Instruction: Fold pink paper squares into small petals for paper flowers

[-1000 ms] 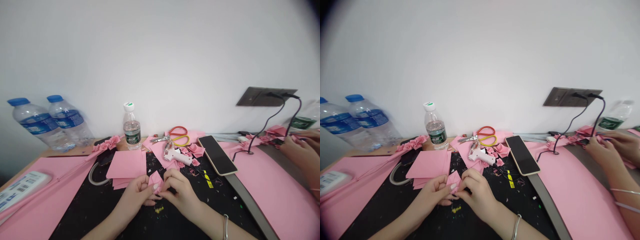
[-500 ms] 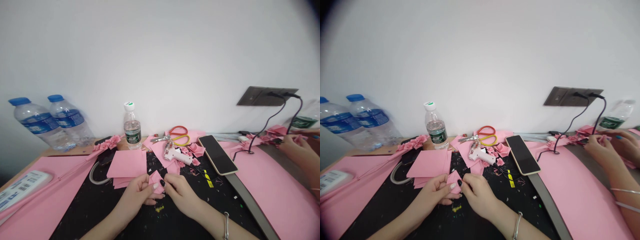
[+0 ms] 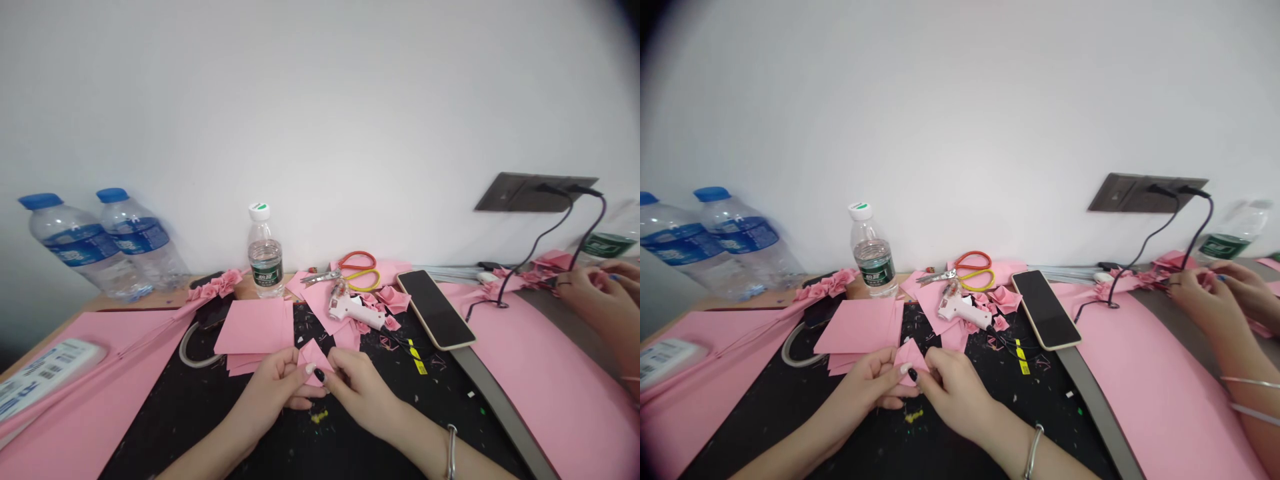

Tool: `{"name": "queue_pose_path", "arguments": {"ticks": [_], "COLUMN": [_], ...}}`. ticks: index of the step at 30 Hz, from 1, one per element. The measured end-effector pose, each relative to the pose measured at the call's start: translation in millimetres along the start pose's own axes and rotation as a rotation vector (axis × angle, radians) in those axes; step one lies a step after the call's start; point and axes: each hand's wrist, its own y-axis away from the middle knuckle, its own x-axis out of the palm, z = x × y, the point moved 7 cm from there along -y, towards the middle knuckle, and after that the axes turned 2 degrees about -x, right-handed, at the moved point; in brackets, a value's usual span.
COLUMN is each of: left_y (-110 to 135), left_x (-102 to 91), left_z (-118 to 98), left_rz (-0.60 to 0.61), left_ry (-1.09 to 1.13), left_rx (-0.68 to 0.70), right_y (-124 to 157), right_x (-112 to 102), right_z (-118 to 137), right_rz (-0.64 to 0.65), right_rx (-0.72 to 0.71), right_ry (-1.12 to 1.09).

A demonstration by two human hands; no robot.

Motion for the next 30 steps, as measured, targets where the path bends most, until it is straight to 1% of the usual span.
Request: {"name": "queue_pose_path", "arguments": {"ticks": [10,12,18,23,30], "left_y": [-3,-3,-3,-3,-4], "left_x": [-0.2,0.4,6.1,7.1,8.0], "left_z": [2,2,4,7,9], "left_rz": [-0.010,0.007,0.125,0.118,0.131], "left_ry": [0.017,0.030,0.031,0.001,0.006], "left_rx": [0.009,0.009,0.032,0.044,0.066], "right_y": [2,1,-2,-2,-3], "right_x": [3,3,1,-1,1], "right_z": [-5,-7,-14,-15,-16], "right_rz": [-0.041,-0.038,-0.038,-0.056,-0.035], "right_rx": [0.065,0.086,0.140,0.146,0.149], "right_ry": [-0.064,-0.112,-0.265,-0.288,-0.332]}}
